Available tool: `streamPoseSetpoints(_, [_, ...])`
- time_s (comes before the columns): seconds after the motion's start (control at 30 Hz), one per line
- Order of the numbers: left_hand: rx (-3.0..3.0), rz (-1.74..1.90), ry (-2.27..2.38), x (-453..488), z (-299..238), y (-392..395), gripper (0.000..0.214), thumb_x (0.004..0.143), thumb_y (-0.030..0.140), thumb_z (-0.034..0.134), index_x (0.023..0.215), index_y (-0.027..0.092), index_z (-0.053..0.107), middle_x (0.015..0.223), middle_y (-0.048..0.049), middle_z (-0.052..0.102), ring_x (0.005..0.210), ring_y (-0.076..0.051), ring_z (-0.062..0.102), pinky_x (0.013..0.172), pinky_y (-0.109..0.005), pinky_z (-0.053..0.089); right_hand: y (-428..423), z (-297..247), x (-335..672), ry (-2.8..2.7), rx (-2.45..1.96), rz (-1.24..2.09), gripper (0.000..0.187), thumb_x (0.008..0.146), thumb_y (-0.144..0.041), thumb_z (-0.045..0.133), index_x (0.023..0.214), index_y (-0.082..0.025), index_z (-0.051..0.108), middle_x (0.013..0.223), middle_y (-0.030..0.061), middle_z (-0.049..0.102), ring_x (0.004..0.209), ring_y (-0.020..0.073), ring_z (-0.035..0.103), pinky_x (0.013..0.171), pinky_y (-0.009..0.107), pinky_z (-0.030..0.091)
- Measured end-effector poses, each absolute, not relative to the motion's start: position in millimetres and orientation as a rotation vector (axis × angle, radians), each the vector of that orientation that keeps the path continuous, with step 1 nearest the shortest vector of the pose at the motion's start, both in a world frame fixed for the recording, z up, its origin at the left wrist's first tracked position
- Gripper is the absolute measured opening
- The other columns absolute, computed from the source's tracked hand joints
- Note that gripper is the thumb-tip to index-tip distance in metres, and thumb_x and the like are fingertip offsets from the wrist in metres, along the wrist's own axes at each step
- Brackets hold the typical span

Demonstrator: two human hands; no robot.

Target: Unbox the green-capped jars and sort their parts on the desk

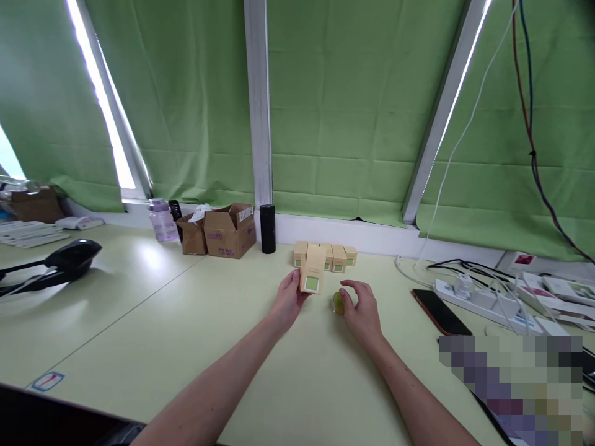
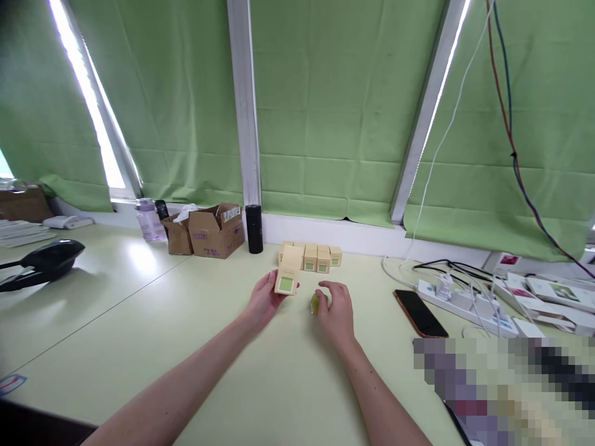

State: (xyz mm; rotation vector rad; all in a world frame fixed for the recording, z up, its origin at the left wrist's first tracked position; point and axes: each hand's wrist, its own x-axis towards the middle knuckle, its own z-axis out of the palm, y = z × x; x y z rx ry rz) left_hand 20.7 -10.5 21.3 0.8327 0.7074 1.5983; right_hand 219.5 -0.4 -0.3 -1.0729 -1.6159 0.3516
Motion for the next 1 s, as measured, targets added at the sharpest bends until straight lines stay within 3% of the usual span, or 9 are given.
streamPoseSetpoints(0.23, [0.849,1.520,0.666,29,29,-20,0.038,0.098,0.048,0.064,0.113,0.014,0.068,0.105,-0.0131,0.078,0.083,-0.024,0.078,0.083,-0.041,0.063,-21,21,204,-1.586,-1.002,0.520,0.033,0.094,-0.051,0.062,0.111,-0.026,0.074,0.117,0.0118,0.072,0.116,0.0313,0.059,0.098,0.048,0.053])
streamPoseSetpoints(0.47, [0.917,1.494,0.649,35,24,-24,0.045,0.091,0.055,0.072,0.117,0.019,0.065,0.112,-0.0108,0.076,0.089,-0.023,0.075,0.080,-0.042,0.065,-21,23,197,-1.533,-0.993,0.728,0.047,0.087,-0.065,0.065,0.105,-0.023,0.078,0.104,0.0115,0.077,0.093,0.0282,0.063,0.078,0.041,0.056])
streamPoseSetpoints(0.6, [0.982,1.485,0.743,36,24,-24,0.051,0.088,0.061,0.072,0.118,0.022,0.060,0.109,-0.0080,0.075,0.084,-0.020,0.073,0.073,-0.039,0.064,-21,26,197,-1.493,-0.958,0.862,0.054,0.082,-0.069,0.069,0.104,-0.020,0.078,0.094,0.0106,0.077,0.077,0.0240,0.064,0.065,0.036,0.054])
streamPoseSetpoints(0.77, [1.119,1.548,0.927,35,28,-26,0.051,0.085,0.065,0.071,0.110,0.021,0.061,0.101,-0.0063,0.074,0.080,-0.018,0.070,0.068,-0.031,0.061,-25,33,199,-1.424,-0.828,1.062,0.056,0.077,-0.067,0.077,0.105,-0.018,0.076,0.100,0.0117,0.078,0.083,0.0236,0.066,0.073,0.035,0.054])
streamPoseSetpoints(0.83, [1.163,1.567,0.897,35,31,-29,0.048,0.086,0.062,0.071,0.109,0.020,0.062,0.107,-0.0086,0.074,0.085,-0.020,0.070,0.071,-0.034,0.062,-25,35,200,-1.357,-0.786,1.100,0.055,0.075,-0.065,0.080,0.105,-0.018,0.076,0.101,0.0119,0.077,0.086,0.0237,0.067,0.073,0.034,0.053])
streamPoseSetpoints(1.0, [1.317,1.528,0.702,36,33,-38,0.044,0.088,0.040,0.068,0.126,0.020,0.063,0.126,-0.0141,0.070,0.109,-0.028,0.067,0.081,-0.040,0.061,-22,35,204,-1.178,-0.748,1.225,0.056,0.073,-0.064,0.083,0.103,-0.017,0.075,0.089,0.0078,0.074,0.065,0.0154,0.057,0.057,0.029,0.047])
